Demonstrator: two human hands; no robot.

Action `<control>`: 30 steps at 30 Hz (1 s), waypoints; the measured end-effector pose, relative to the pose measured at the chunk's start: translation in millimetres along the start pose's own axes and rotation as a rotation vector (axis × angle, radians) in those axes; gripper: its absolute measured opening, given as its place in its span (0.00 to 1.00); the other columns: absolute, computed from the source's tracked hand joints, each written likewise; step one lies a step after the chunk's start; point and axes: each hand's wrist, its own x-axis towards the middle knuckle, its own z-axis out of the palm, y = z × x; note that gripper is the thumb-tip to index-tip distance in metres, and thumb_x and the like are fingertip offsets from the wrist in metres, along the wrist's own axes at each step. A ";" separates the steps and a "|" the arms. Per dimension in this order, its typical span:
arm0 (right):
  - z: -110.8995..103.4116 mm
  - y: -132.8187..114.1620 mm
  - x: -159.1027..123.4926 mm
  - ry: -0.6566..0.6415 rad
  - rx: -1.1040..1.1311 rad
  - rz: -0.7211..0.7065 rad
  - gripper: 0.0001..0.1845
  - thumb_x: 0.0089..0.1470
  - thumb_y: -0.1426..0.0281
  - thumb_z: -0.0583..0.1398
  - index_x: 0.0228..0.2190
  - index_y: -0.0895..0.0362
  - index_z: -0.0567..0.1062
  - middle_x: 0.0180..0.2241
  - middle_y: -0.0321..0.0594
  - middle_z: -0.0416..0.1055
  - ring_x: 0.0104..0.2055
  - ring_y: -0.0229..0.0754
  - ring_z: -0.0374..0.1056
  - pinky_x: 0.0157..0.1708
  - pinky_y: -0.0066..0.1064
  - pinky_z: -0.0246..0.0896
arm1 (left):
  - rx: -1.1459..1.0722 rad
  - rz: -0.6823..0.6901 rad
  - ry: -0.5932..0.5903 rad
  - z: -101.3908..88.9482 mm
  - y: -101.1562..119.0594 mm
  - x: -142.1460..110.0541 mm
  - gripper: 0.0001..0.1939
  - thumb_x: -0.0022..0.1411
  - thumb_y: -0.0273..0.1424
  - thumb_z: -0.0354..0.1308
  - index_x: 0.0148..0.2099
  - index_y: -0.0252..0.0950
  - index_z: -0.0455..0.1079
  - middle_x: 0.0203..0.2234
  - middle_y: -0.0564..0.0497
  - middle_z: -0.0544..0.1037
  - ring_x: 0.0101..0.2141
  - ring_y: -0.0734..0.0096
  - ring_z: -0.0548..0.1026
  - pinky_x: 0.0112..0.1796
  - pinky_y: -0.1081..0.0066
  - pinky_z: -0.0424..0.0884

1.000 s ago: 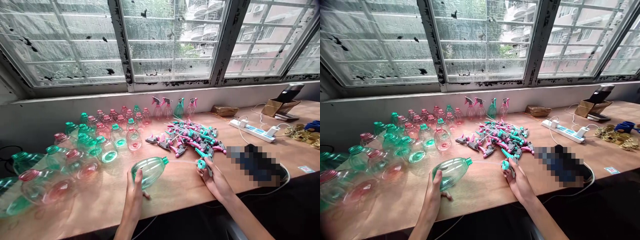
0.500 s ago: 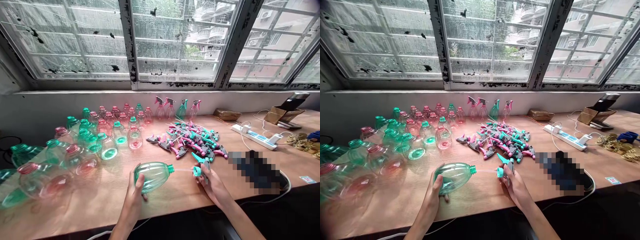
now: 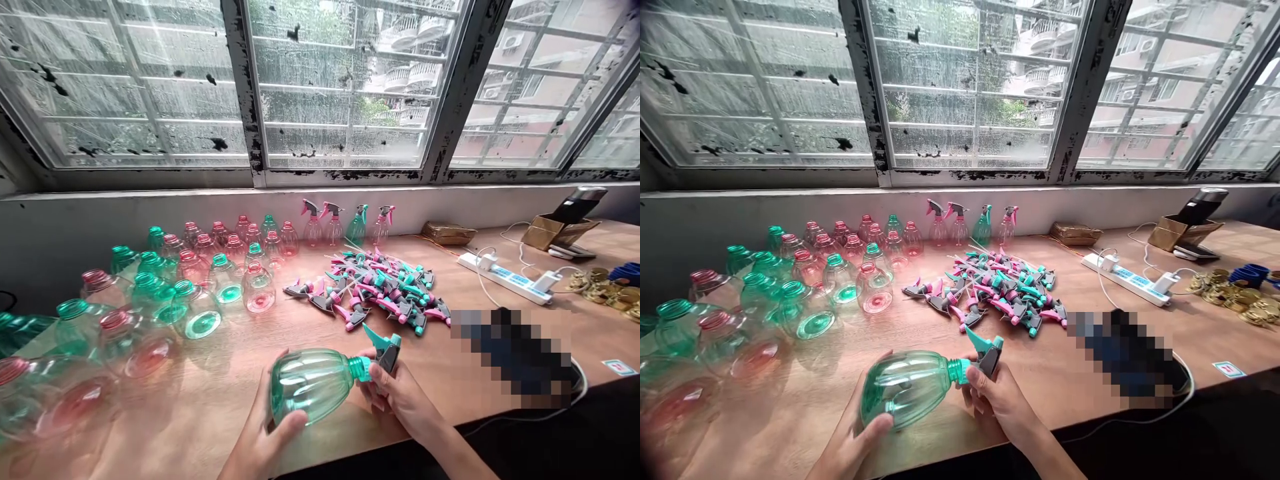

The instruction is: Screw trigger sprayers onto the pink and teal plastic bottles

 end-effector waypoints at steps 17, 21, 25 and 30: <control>-7.0 1.8 -7.1 -0.033 -0.118 -0.043 0.25 0.47 0.54 0.75 0.35 0.57 0.73 0.18 0.28 0.69 0.18 0.33 0.62 0.20 0.25 0.57 | 0.314 0.236 -0.207 -9.6 -22.9 4.2 0.44 0.69 0.35 0.60 0.76 0.57 0.37 0.74 0.46 0.50 0.70 0.45 0.56 0.65 0.50 0.61; -5.8 0.0 -7.5 -0.063 -0.130 -0.030 0.25 0.47 0.54 0.75 0.35 0.57 0.73 0.19 0.30 0.72 0.18 0.34 0.62 0.21 0.26 0.58 | 0.263 0.227 -0.183 -10.6 -23.9 5.2 0.41 0.71 0.39 0.59 0.76 0.56 0.40 0.74 0.44 0.52 0.69 0.45 0.60 0.64 0.51 0.63; -5.6 -1.0 -8.1 -0.049 -0.142 -0.029 0.26 0.47 0.53 0.75 0.35 0.57 0.73 0.19 0.31 0.72 0.18 0.35 0.63 0.21 0.27 0.58 | 0.368 0.199 -0.168 -7.8 -13.9 2.3 0.54 0.63 0.39 0.68 0.77 0.55 0.33 0.74 0.44 0.50 0.72 0.43 0.50 0.69 0.45 0.47; -4.1 -2.4 -9.0 -0.068 -0.149 -0.022 0.26 0.45 0.53 0.76 0.33 0.56 0.73 0.18 0.29 0.70 0.20 0.36 0.64 0.23 0.27 0.59 | 0.413 0.241 -0.130 -5.0 -2.8 -1.9 0.56 0.56 0.43 0.73 0.76 0.54 0.42 0.75 0.47 0.46 0.73 0.38 0.42 0.70 0.44 0.45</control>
